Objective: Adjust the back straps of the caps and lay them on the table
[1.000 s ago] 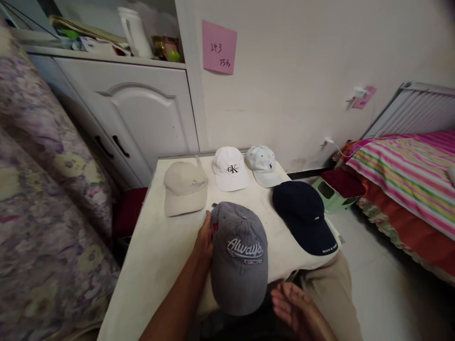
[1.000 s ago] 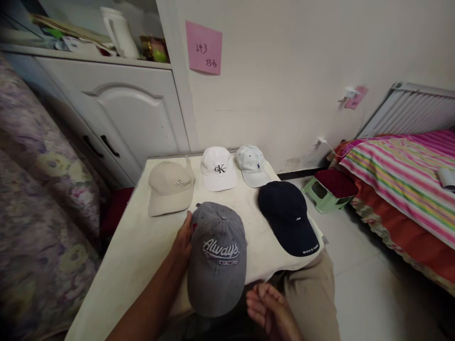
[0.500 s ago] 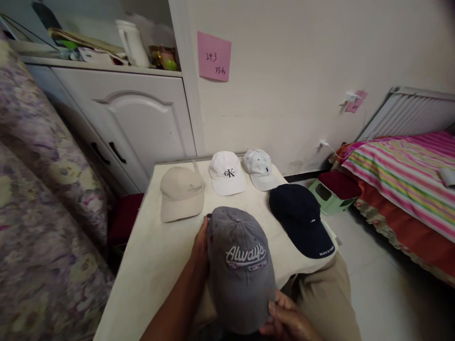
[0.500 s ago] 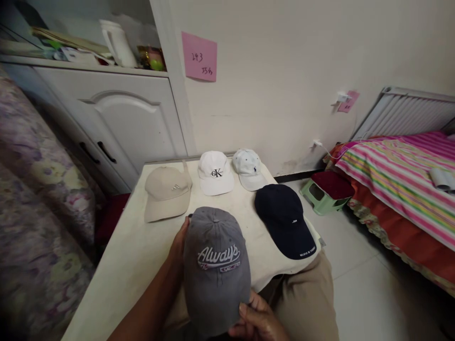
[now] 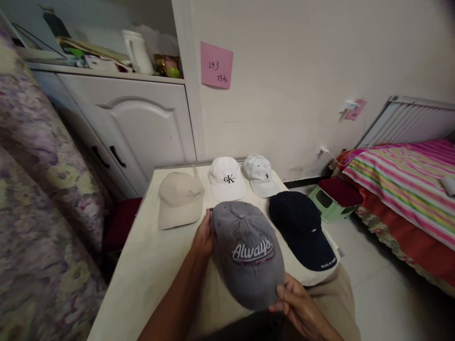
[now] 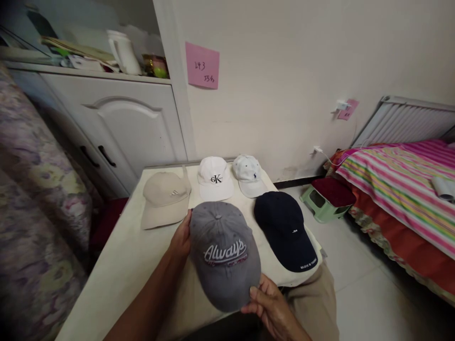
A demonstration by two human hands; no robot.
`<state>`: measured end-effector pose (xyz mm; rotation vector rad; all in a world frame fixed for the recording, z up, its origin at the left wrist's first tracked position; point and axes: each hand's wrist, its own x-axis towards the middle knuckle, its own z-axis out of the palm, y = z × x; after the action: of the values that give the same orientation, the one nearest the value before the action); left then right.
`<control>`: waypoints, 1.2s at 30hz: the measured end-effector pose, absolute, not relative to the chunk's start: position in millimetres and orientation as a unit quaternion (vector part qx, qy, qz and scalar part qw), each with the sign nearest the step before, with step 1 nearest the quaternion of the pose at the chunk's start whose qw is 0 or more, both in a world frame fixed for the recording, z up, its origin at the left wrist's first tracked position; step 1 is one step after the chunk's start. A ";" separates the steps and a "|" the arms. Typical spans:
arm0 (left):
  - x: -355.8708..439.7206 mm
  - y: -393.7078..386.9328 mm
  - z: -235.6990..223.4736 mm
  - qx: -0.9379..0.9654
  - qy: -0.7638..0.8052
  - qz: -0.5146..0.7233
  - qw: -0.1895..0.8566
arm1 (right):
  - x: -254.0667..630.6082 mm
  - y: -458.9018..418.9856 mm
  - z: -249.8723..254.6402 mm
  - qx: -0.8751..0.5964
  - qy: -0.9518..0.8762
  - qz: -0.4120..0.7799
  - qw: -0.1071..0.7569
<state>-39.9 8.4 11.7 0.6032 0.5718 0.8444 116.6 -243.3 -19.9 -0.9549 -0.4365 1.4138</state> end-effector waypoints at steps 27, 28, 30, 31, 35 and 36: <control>-3.2 23.6 -14.1 0.307 0.272 0.431 0.804 | 141.1 -223.6 -27.0 -0.567 -0.071 0.513 0.640; -2.4 23.2 -14.3 0.311 0.279 0.432 0.799 | 140.2 -224.1 -27.4 -0.571 -0.065 0.508 0.642; -1.1 21.3 -14.9 0.317 0.295 0.439 0.787 | 138.9 -225.8 -28.2 -0.579 -0.061 0.500 0.641; -1.0 19.9 -14.9 0.322 0.304 0.443 0.780 | 138.7 -226.8 -28.6 -0.584 -0.063 0.497 0.639; -4.4 11.3 -11.2 0.349 0.342 0.473 0.733 | 139.9 -229.9 -30.7 -0.603 -0.083 0.485 0.627; -5.7 8.9 -9.9 0.356 0.351 0.482 0.719 | 140.7 -230.2 -31.4 -0.607 -0.088 0.482 0.626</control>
<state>-5.7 8.9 -9.9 0.7880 0.7772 1.0654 140.7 -230.2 -31.4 -1.3923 -0.2022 1.1048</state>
